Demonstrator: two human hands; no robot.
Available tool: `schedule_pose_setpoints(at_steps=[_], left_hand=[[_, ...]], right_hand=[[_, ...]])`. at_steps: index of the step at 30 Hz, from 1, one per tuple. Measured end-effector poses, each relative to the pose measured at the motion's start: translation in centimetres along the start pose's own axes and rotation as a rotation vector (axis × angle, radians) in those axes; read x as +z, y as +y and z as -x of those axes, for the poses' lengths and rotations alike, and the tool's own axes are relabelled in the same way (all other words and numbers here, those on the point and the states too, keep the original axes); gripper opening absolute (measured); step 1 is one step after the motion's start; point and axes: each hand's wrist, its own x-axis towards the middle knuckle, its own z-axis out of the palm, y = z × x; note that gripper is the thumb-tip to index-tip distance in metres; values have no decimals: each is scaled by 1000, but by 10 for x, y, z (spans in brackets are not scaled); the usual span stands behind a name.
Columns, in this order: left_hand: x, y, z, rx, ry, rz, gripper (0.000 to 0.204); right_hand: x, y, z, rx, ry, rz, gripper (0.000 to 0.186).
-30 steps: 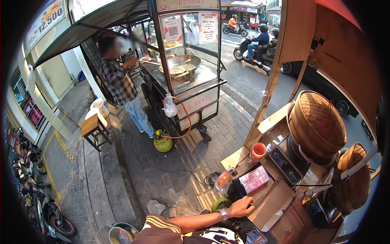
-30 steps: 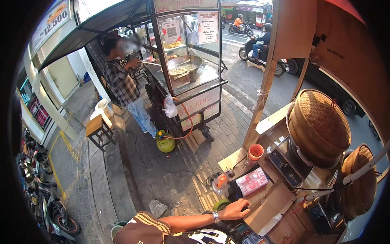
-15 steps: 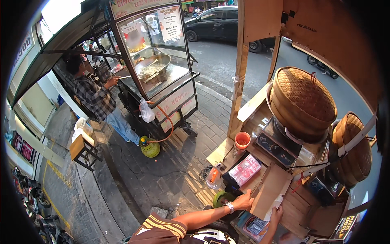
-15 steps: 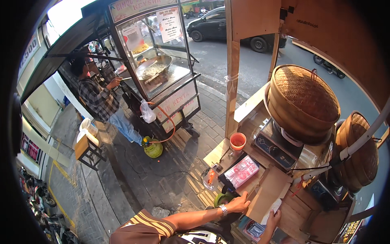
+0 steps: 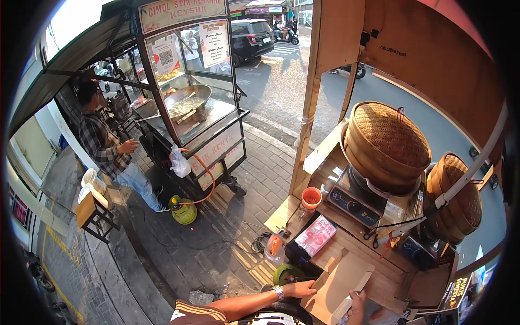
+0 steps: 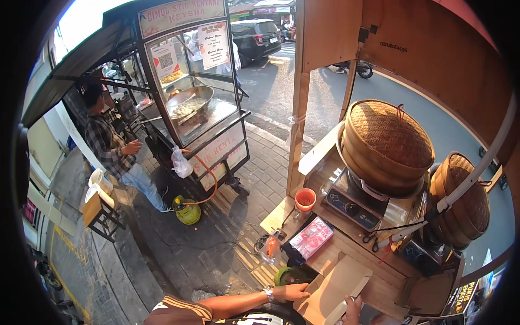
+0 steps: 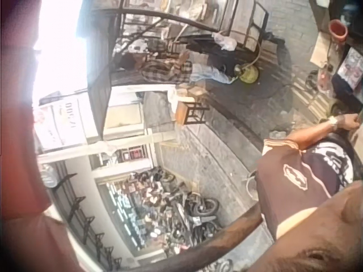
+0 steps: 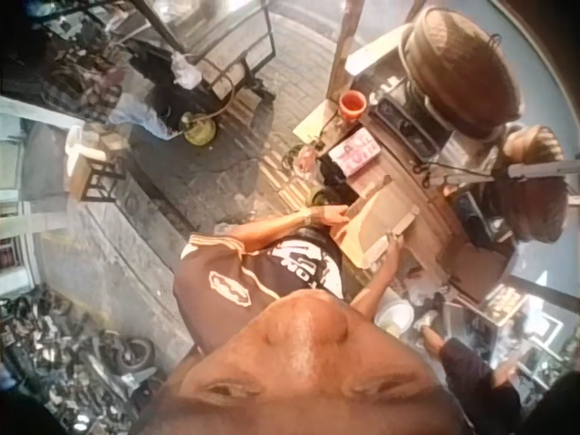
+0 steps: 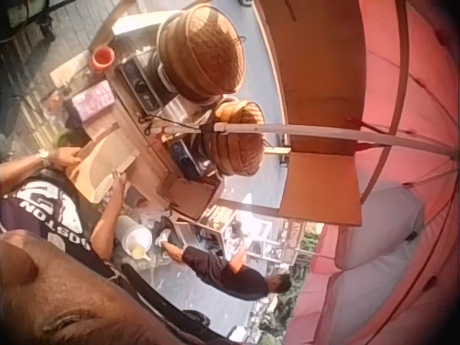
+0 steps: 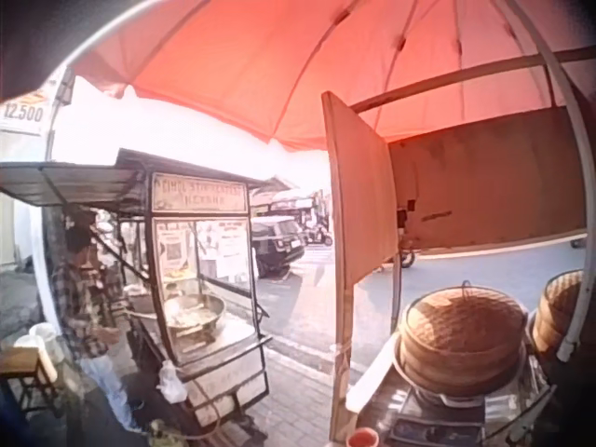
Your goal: The person folds several small cardboard boxes by hand on a wooden cart surface at a street vendor stall.
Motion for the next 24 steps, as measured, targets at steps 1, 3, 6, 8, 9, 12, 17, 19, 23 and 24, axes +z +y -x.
schedule_pose_setpoints(at_steps=[1,3,6,8,9,12,17,19,23,24], left_hand=[[-3,0,-4,-21,46,-90,44],[-9,9,-18,56,182,-65,57],[-29,36,-28,138,241,-50,63],[-31,48,-33,246,313,272,50],[-32,63,-31,309,343,493,49],[-57,92,-36,460,162,460,45],[-50,99,-61,828,597,189,32],[-43,112,-47,859,795,-14,31],[-43,97,-47,830,811,-80,38],[-45,90,-48,816,815,-110,47]], right_hand=[[10,-8,2,-50,-7,37,60],[19,-24,5,-163,2,106,65],[38,-59,13,-427,-85,186,68],[60,-91,19,-478,-57,171,73],[65,-101,22,-508,-32,159,76],[55,-108,5,-625,-18,277,74],[98,-116,11,-822,74,272,63],[102,-113,13,-848,119,280,60],[106,-88,1,-790,135,236,59],[105,-78,-1,-793,171,237,58]])
